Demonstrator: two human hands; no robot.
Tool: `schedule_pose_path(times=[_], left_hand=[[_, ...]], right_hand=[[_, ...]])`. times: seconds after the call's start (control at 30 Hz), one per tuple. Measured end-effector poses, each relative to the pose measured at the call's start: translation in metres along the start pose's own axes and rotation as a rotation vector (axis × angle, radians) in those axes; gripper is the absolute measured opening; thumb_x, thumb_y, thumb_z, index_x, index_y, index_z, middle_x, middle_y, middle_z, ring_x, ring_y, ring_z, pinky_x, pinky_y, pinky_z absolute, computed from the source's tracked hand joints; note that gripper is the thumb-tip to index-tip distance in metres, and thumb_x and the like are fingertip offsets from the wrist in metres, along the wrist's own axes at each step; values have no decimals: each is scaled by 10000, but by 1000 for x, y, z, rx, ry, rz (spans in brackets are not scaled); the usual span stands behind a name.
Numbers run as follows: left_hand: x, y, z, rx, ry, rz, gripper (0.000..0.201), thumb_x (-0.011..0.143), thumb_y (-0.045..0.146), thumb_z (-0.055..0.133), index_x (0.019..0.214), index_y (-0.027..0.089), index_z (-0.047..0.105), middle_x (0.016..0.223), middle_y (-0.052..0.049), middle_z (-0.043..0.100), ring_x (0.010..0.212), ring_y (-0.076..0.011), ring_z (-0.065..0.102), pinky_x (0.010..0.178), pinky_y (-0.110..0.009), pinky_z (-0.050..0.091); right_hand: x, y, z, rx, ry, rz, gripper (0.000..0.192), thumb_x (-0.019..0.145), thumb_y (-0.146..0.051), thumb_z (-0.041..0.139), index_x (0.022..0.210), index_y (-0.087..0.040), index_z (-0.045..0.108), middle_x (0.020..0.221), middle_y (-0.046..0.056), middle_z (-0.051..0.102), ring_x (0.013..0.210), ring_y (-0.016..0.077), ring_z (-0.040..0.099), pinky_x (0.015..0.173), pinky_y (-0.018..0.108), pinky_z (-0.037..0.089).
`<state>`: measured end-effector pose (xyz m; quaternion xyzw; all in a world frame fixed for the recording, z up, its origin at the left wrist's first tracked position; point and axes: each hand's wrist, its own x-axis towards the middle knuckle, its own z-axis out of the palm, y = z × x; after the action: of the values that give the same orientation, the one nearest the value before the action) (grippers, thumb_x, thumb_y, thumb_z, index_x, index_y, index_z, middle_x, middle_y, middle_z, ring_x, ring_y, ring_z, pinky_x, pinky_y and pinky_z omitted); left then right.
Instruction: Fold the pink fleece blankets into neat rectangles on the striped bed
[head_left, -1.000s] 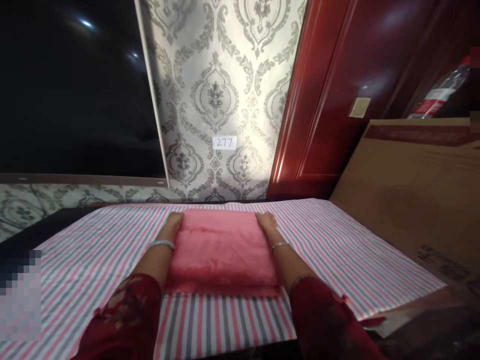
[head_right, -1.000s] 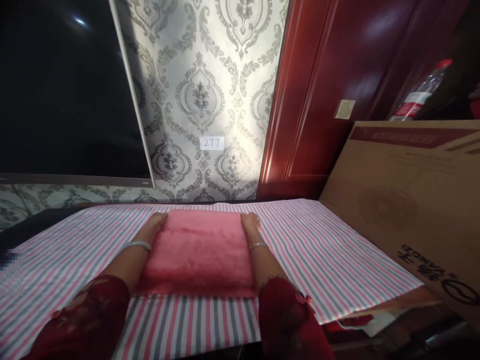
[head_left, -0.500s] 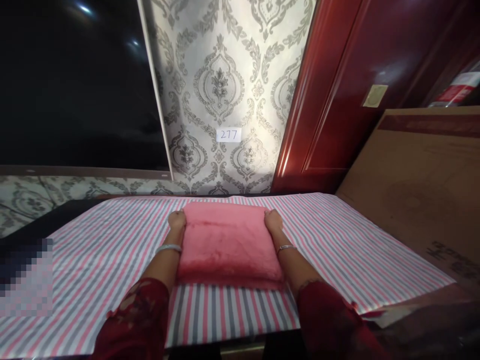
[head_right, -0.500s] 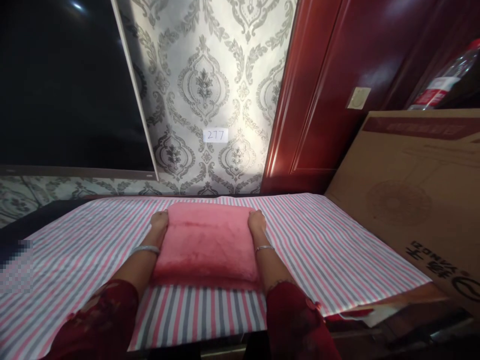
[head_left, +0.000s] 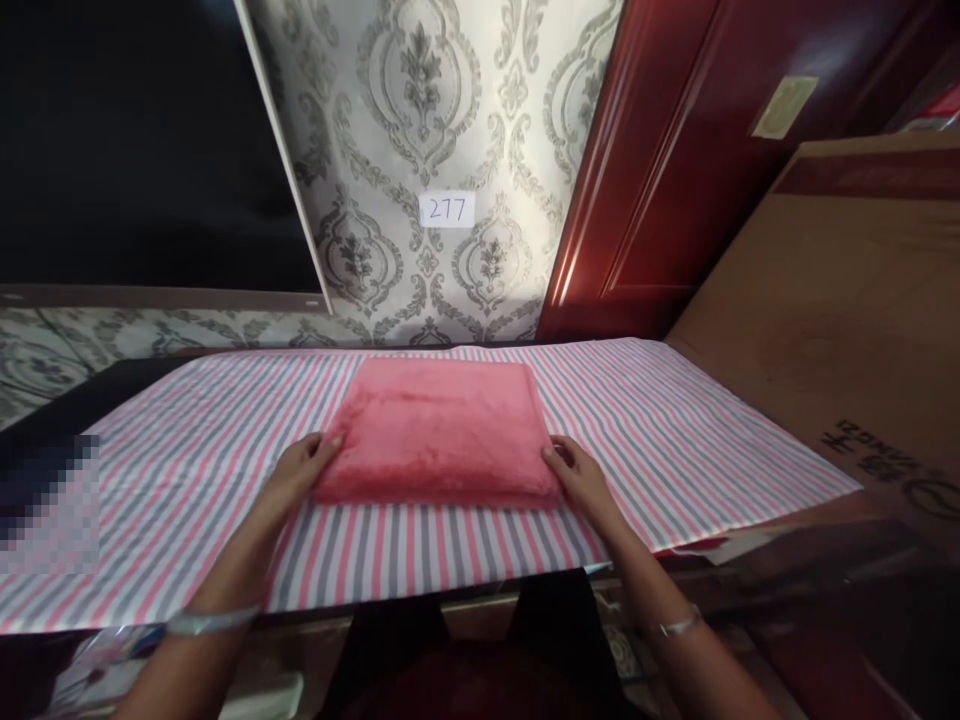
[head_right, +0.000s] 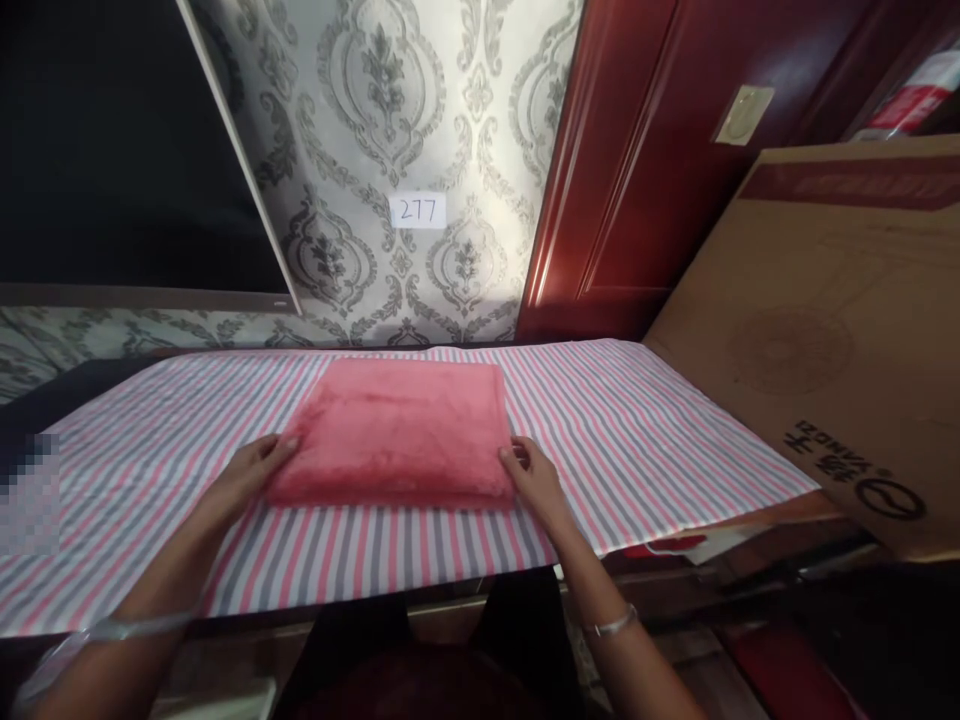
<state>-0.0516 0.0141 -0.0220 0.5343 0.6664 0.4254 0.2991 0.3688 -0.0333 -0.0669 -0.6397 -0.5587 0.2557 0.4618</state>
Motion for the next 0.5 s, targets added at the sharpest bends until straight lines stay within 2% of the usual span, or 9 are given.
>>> schedule_pose_path(times=[0.1, 0.17, 0.27, 0.37, 0.43, 0.5], left_hand=[[-38, -13, -5, -63, -72, 0, 545, 632, 670, 708, 872, 183, 668, 820, -42, 710, 829, -254, 645, 721, -325, 503], [-51, -15, -5, -82, -76, 10, 530, 668, 649, 681, 923, 185, 661, 873, -42, 711, 864, -243, 642, 779, -326, 495], [-53, -16, -3, 7, -40, 56, 450, 687, 617, 633, 845, 195, 636, 799, -21, 673, 799, -222, 606, 753, -319, 471], [-46, -21, -4, 137, 48, 104, 353, 712, 567, 578, 734, 216, 582, 672, 9, 588, 685, -193, 532, 666, -307, 426], [-43, -25, -5, 178, 98, 117, 317, 730, 539, 553, 683, 226, 534, 610, 25, 522, 629, -174, 481, 614, -298, 388], [-43, -28, -6, 181, 94, 117, 319, 743, 538, 543, 673, 228, 514, 596, 28, 498, 613, -168, 462, 591, -294, 371]], right_hand=[[-27, -1, -2, 36, 55, 4, 587, 762, -676, 581, 1059, -173, 634, 955, 102, 707, 752, 238, 639, 691, 347, 500], [-36, -4, 0, 2, 79, -19, 572, 764, -666, 595, 1046, -170, 629, 934, 89, 693, 691, 214, 593, 652, 335, 470], [-37, -4, 6, 16, 107, -65, 464, 793, -596, 568, 988, -177, 609, 860, 58, 669, 685, 203, 562, 641, 318, 441], [-34, 1, 9, 23, 152, -79, 338, 800, -526, 521, 868, -200, 577, 757, 26, 628, 693, 206, 549, 665, 320, 427], [-33, 5, 9, 32, 166, -78, 311, 801, -509, 517, 848, -206, 571, 742, 18, 618, 706, 210, 547, 680, 323, 426], [-33, 9, 8, 63, 153, -77, 320, 811, -514, 529, 866, -203, 577, 752, 17, 619, 716, 211, 550, 687, 323, 432]])
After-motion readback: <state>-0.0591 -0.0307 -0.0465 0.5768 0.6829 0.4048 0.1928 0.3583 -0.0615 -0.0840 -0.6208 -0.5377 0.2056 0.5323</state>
